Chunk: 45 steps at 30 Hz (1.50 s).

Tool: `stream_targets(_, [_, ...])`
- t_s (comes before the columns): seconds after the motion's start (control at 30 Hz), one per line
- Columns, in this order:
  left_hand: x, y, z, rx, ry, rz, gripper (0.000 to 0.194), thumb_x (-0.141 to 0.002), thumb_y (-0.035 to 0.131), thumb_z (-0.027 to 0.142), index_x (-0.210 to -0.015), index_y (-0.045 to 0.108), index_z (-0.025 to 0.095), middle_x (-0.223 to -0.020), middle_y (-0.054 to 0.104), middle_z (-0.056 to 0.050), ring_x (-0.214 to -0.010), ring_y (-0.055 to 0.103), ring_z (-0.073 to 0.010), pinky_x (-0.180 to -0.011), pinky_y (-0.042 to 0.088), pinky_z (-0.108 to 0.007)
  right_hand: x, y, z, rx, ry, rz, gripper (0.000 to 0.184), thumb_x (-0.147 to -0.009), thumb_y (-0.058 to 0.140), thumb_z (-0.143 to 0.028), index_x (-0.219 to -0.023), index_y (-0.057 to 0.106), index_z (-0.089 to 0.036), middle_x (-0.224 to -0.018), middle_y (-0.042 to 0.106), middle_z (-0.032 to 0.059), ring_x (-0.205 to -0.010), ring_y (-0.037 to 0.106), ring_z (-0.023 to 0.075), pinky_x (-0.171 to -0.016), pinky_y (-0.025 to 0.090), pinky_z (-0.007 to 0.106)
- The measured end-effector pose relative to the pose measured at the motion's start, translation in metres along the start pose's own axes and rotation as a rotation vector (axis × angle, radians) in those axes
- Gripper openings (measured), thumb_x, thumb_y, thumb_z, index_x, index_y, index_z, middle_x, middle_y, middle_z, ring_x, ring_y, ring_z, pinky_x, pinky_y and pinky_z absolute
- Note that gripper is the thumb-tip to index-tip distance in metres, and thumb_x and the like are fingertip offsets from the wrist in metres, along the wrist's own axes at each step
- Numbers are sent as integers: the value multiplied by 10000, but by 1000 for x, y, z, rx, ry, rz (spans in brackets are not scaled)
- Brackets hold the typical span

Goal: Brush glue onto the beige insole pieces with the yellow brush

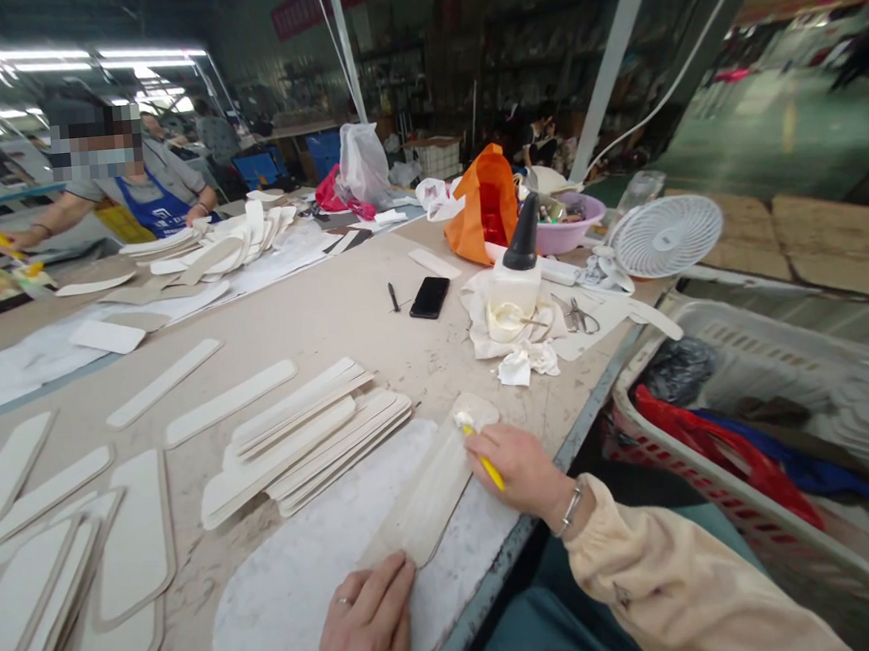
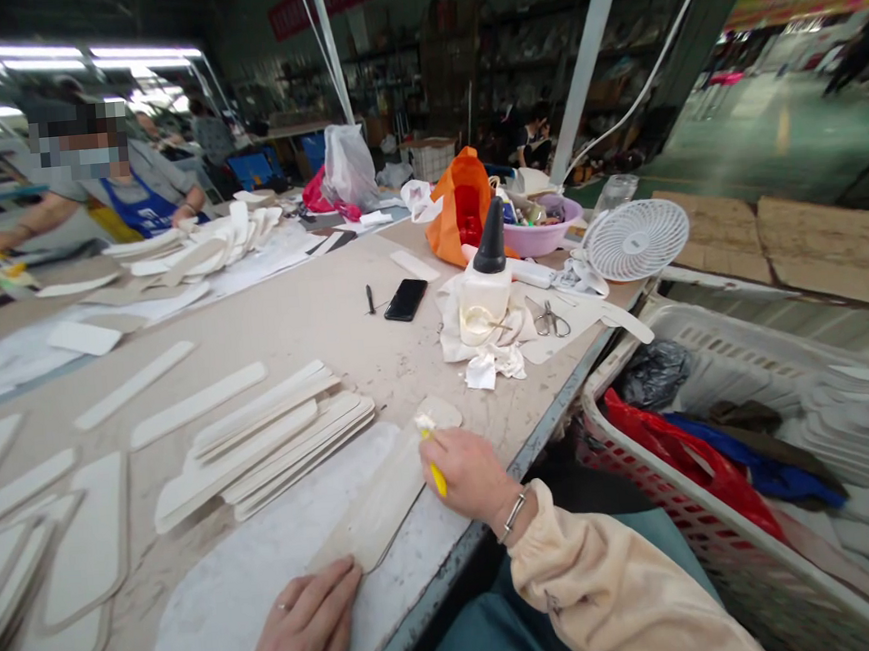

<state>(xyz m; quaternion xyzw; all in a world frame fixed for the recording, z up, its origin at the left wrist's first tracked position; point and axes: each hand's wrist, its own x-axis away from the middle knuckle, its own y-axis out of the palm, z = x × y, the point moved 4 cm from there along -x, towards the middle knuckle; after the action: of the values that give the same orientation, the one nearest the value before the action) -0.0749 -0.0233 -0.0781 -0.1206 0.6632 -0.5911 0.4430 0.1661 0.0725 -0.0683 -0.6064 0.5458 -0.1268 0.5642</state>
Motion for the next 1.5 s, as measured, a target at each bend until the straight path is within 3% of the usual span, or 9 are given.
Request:
stream_targets(0.2, [4, 4, -2, 5, -41, -30, 318, -863, 484, 90, -1114, 657, 182, -1106, 692, -64, -866, 589, -182, -778, 521, -308, 9, -1, -66, -408, -308, -49, 88, -872, 488, -198, -892, 573, -200, -685, 589, 19, -633, 534, 140, -609, 430, 255])
stream_targets(0.37, [4, 2, 2, 44, -107, -76, 337, -856, 492, 75, -1133, 646, 189, -1130, 680, -64, -865, 570, -193, -785, 527, -340, 8, -16, -12, -383, -28, 219, 149, -877, 516, -160, -1000, 587, -202, -871, 680, 68, -794, 632, 170, -731, 496, 291])
stream_targets(0.47, [2, 0, 4, 83, -144, -78, 334, -856, 504, 71, -1141, 640, 178, -1133, 677, -73, -882, 563, -195, -798, 525, -355, 7, -16, 10, -249, 123, 218, 98, -870, 541, -194, -918, 626, -189, -875, 688, 85, -833, 650, 208, -783, 495, 334])
stream_targets(0.73, [0, 0, 6, 89, -149, -94, 339, -840, 519, 67, -1137, 645, 172, -1132, 680, -75, -871, 556, -198, -789, 525, -356, 9, 15, -48, -963, 402, -177, 173, -872, 509, -277, -770, 610, -180, -694, 599, -11, -666, 561, 125, -633, 435, 228])
stream_targets(0.93, [-2, -3, 8, 77, -136, -64, 334, -842, 514, 68, -1127, 652, 175, -1117, 686, -81, -868, 572, -194, -795, 525, -352, 6, 14, -12, -934, 618, -77, 140, -788, 533, -252, -687, 604, -185, -627, 550, -29, -640, 510, 125, -638, 393, 234])
stream_targets(1.0, [-2, -2, 8, 75, -133, -67, 336, -842, 517, 70, -1129, 653, 179, -1120, 685, -81, -879, 577, -195, -801, 525, -354, 7, 11, -7, -949, 642, -44, 150, -793, 525, -273, -691, 595, -187, -602, 519, -34, -615, 488, 123, -622, 384, 235])
stream_targets(1.17, [-3, -2, 8, 65, -121, -71, 322, -846, 524, 77, -1127, 653, 169, -1097, 695, -85, -843, 582, -187, -767, 531, -347, 9, 20, -30, -1066, 516, -223, 133, -790, 535, -265, -725, 615, -181, -655, 566, -28, -644, 508, 122, -639, 387, 232])
stream_targets(1.37, [-3, -1, 9, 54, -112, -71, 324, -843, 523, 68, -1124, 651, 167, -1102, 694, -89, -841, 582, -190, -766, 535, -355, 6, 17, -24, -1010, 553, -96, 150, -807, 528, -264, -708, 599, -177, -647, 561, -28, -653, 506, 121, -649, 382, 231])
stream_targets(1.5, [-4, -2, 10, 50, -101, -77, 322, -847, 518, 73, -1128, 647, 164, -1104, 692, -94, -841, 588, -188, -767, 539, -354, 7, 26, -43, -1121, 486, -191, 129, -806, 528, -259, -771, 619, -174, -702, 587, -25, -689, 533, 121, -665, 403, 221])
